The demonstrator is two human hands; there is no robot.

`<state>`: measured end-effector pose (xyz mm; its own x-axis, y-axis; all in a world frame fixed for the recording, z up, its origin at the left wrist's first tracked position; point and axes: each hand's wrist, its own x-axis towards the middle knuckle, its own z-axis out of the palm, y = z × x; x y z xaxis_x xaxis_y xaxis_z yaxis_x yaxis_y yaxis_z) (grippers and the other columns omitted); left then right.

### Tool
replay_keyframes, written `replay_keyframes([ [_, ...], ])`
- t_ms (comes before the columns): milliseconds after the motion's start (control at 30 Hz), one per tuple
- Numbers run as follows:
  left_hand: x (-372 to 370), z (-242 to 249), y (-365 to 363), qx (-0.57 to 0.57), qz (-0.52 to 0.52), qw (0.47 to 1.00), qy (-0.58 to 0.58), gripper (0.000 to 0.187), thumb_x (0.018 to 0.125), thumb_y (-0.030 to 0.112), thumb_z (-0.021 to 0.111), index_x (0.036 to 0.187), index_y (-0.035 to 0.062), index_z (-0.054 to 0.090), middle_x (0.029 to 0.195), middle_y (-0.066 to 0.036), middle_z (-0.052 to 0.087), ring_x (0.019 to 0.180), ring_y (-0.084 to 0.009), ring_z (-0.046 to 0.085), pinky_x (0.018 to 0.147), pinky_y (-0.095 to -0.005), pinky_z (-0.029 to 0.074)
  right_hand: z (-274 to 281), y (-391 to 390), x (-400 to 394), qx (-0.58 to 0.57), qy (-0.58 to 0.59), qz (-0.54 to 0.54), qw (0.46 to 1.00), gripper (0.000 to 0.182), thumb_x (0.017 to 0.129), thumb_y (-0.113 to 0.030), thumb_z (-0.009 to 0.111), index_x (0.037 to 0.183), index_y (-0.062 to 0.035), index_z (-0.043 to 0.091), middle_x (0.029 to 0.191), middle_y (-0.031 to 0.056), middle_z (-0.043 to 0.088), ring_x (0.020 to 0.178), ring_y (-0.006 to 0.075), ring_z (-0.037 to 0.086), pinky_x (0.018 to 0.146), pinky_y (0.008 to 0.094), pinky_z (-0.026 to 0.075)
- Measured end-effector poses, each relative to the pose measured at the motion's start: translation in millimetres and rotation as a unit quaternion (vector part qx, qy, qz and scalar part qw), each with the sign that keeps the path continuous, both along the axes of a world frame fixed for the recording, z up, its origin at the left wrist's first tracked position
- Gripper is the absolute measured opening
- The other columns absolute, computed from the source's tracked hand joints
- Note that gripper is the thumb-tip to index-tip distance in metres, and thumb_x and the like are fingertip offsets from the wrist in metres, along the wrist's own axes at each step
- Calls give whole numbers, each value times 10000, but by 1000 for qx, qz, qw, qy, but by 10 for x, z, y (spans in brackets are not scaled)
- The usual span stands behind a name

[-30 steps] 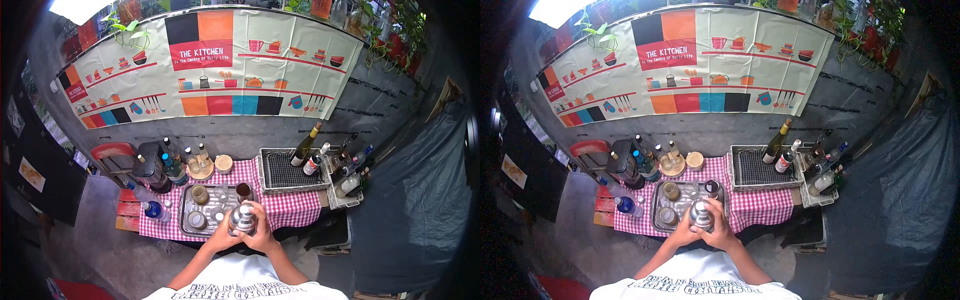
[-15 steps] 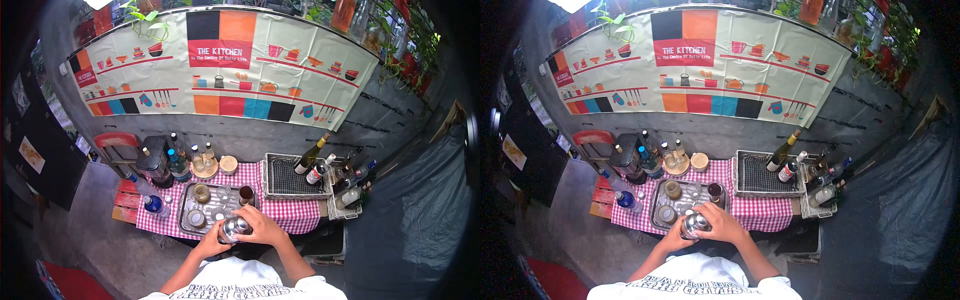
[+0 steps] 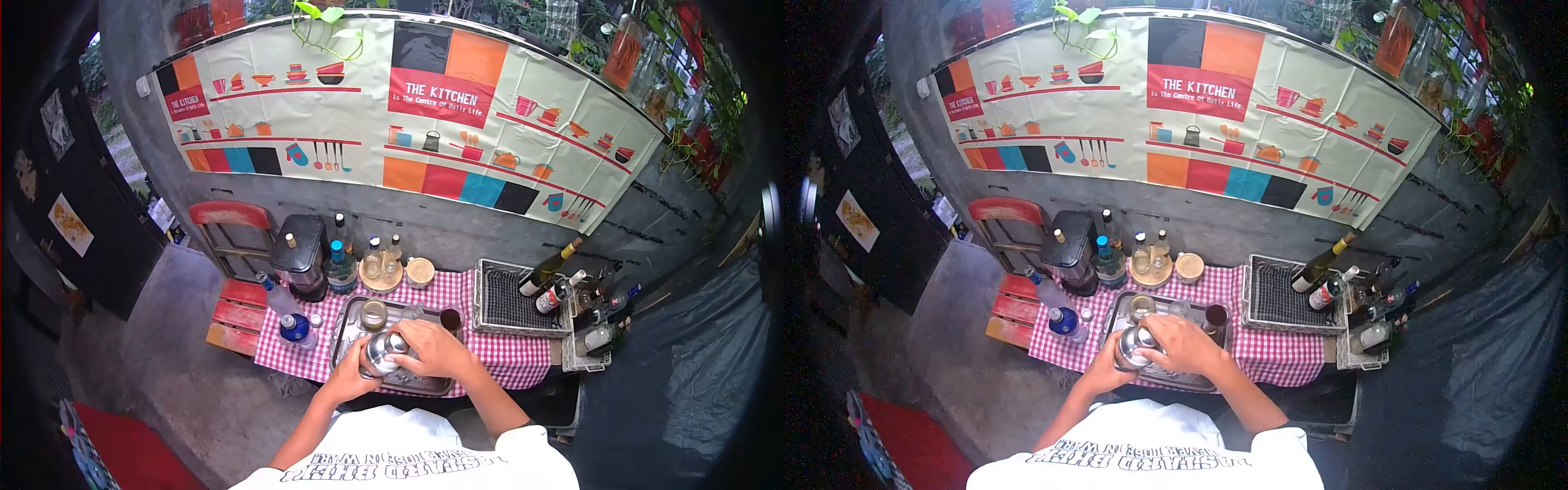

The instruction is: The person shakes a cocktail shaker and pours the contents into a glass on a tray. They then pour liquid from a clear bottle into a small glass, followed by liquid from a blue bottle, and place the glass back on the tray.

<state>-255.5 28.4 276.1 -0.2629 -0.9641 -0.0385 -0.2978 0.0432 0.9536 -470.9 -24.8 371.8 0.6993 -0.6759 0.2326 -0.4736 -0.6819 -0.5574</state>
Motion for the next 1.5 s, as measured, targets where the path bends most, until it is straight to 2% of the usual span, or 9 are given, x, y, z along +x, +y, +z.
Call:
replay_keyframes([
  [267,369,96,-328,-29,-29,999,-5,848,641,132,825,1360,39,385,1266,-181,570,1216,-309,565,1006,-388,448,81,-145,377,-39,-7,-25,999,392,906,-309,630,1099,15,523,954,192,600,926,373,610,826,454,473],
  [400,500,83,-478,-12,-77,997,31,829,608,152,829,1336,60,443,1237,-153,597,1164,-270,594,998,-375,455,98,-104,504,-53,-5,-62,997,395,909,-313,630,1093,23,532,957,197,610,918,375,615,821,454,478],
  [800,574,-79,-886,53,-305,944,113,913,596,150,858,1387,26,419,1276,-116,572,1185,-186,541,1026,-348,424,-9,152,625,-55,-46,-185,980,396,888,-306,647,1057,37,546,945,193,603,918,380,597,832,455,469],
  [900,473,-173,-957,29,-362,927,95,875,597,106,811,1380,28,428,1175,-92,618,1111,-186,580,981,-347,458,-89,199,534,-67,-66,-201,975,400,887,-316,642,1046,39,548,934,192,597,901,379,593,820,446,468],
  [1067,239,61,-935,129,-362,916,120,861,590,79,803,1373,35,449,1175,-50,616,1082,-158,578,974,-340,462,-63,163,275,-44,-103,-187,976,440,880,-348,639,1046,51,553,914,185,585,860,368,581,791,436,461],
  [1167,33,57,-906,110,-365,909,165,908,552,91,847,1373,36,463,1202,-39,607,1130,-144,545,1014,-324,427,-27,144,40,-39,-121,-161,979,459,876,-361,641,1052,53,554,913,179,576,859,358,574,781,434,458],
  [1267,-216,49,-881,57,-366,919,134,885,549,113,860,1350,30,493,1208,-46,608,1128,-143,546,1014,-326,428,-25,121,-260,-32,-139,-132,981,458,877,-363,640,1053,51,555,911,181,574,864,353,577,775,432,457],
  [1400,-648,101,-799,93,-367,916,130,946,542,148,882,1377,22,456,1302,-91,567,1187,-194,541,1052,-363,402,27,119,-710,-20,-160,-124,979,429,881,-366,626,1021,34,558,878,172,581,829,347,591,756,427,459],
  [1500,-1038,235,-622,62,-297,948,99,893,576,196,887,1345,18,469,1265,-102,586,1172,-200,558,1025,-365,430,52,128,-1048,-17,-129,-129,983,383,830,-325,642,990,14,564,867,164,589,816,351,600,755,426,472],
])
